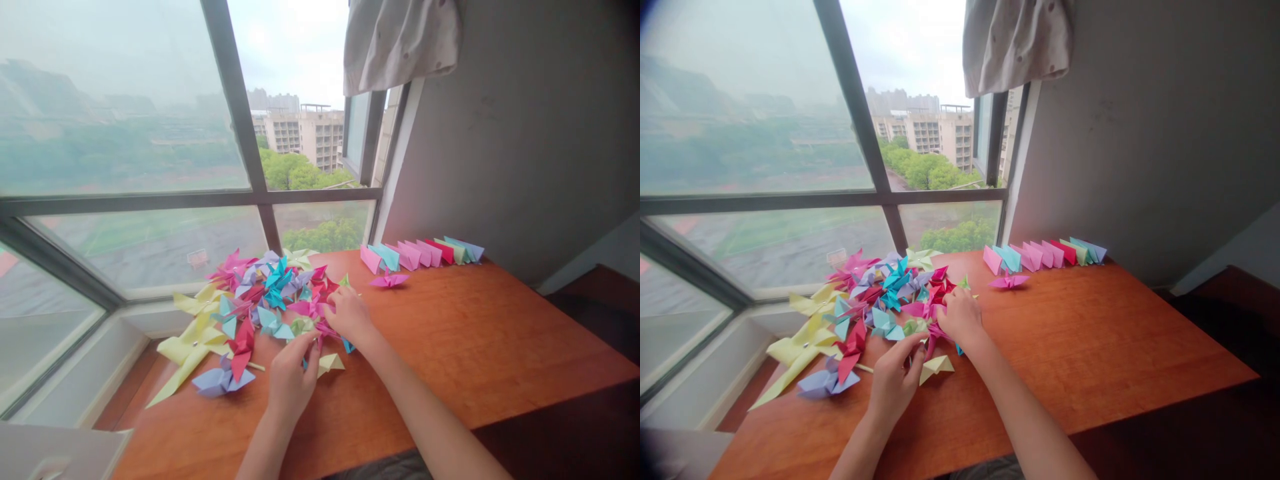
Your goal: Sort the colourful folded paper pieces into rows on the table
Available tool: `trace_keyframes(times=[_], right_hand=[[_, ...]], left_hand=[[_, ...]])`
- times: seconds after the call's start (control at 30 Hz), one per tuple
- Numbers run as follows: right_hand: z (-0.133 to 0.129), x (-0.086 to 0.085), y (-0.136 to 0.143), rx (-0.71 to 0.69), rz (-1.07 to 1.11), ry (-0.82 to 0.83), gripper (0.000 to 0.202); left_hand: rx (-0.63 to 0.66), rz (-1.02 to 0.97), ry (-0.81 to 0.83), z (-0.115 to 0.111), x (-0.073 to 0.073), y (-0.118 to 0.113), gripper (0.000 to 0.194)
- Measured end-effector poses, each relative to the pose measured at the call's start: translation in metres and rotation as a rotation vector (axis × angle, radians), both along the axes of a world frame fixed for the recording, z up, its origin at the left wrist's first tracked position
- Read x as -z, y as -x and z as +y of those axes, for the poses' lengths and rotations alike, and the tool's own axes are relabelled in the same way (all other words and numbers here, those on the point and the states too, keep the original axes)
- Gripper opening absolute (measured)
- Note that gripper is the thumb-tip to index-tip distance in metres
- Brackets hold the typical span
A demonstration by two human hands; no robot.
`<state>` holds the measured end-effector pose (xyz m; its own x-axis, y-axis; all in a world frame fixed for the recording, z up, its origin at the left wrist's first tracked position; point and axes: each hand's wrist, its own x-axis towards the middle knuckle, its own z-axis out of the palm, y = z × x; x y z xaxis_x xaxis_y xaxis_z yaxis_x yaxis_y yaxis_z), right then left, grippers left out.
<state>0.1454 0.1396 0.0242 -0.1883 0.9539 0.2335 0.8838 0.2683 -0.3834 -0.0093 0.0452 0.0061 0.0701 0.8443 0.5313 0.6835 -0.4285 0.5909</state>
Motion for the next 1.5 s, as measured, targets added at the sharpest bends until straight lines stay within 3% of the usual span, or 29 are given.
trace_keyframes(times=[0.1,0.3,0.4,0.57,0.77,1.0,1.07,1.17,1.33,1.5], right_hand=[[0.005,0.004,0.004,0.010,0.065,0.030,0.012],[0.003,0.000,-0.002,-0.078,0.493,0.041,0.013],[-0.009,-0.007,-0.012,-0.101,0.734,0.087,0.019],[-0.042,-0.013,-0.031,-0.086,0.805,0.096,0.024],[-0.077,-0.023,-0.041,-0.114,0.692,0.065,0.020],[-0.099,-0.028,-0.046,-0.145,0.648,0.064,0.017],[-0.102,-0.028,-0.046,-0.151,0.653,0.074,0.018],[-0.104,-0.027,-0.046,-0.143,0.688,0.079,0.018],[-0.104,-0.022,-0.046,-0.084,0.824,0.095,0.017],[-0.106,-0.015,-0.045,-0.102,0.970,0.237,0.020]], left_hand=[[0.005,0.002,-0.002,0.000,0.001,0.000,0.021],[0.017,-0.049,0.012,-0.002,-0.003,-0.002,0.021],[-0.050,-0.128,-0.019,-0.004,-0.011,-0.002,0.018],[-0.188,-0.320,-0.110,-0.004,-0.020,0.001,0.012],[0.012,-0.283,-0.062,-0.004,-0.017,-0.001,0.023],[0.047,-0.276,-0.083,-0.003,-0.018,-0.004,0.030],[0.076,-0.273,-0.088,-0.003,-0.020,-0.003,0.024],[0.178,-0.296,0.001,-0.004,-0.021,-0.003,0.010],[0.298,-0.341,0.166,-0.009,-0.020,-0.005,0.013],[0.360,-0.406,0.364,-0.010,-0.023,-0.005,0.020]])
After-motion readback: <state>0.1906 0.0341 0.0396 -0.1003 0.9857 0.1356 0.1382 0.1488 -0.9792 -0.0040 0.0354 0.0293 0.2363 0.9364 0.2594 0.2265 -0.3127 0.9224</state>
